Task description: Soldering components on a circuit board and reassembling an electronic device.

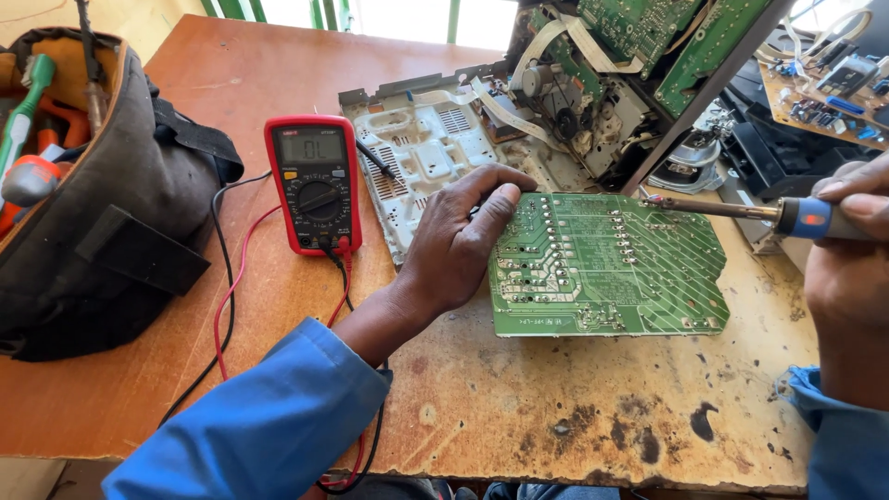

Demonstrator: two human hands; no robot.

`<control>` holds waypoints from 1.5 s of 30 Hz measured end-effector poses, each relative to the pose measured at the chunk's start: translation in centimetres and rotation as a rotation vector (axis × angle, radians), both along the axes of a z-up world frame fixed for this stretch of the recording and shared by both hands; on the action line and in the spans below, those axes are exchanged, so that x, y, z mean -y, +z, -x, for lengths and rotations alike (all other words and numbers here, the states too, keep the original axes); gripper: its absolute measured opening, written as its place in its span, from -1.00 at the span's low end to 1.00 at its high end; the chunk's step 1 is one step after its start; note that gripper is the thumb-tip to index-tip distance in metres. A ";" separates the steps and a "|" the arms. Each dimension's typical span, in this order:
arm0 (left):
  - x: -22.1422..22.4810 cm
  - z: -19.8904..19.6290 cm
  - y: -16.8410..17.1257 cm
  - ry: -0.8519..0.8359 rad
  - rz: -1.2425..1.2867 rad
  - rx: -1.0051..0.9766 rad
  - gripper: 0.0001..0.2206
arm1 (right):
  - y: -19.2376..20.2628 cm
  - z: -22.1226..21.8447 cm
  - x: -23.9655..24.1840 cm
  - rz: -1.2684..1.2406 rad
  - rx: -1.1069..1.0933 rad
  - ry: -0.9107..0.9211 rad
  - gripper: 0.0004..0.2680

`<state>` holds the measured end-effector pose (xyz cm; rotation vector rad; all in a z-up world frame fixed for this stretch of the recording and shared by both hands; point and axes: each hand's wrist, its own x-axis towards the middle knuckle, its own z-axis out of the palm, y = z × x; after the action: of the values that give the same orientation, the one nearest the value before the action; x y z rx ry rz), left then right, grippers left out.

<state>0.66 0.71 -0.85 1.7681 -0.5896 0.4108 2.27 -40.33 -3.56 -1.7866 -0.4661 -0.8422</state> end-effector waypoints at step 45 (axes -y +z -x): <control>0.2 -0.1 -0.3 0.027 0.012 -0.037 -0.69 | -4.3 -1.3 7.1 0.295 0.221 0.081 -0.87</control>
<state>0.81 0.54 -1.14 1.7705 -0.5372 0.3987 3.57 -47.40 -7.83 -1.9343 -0.8374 -0.9566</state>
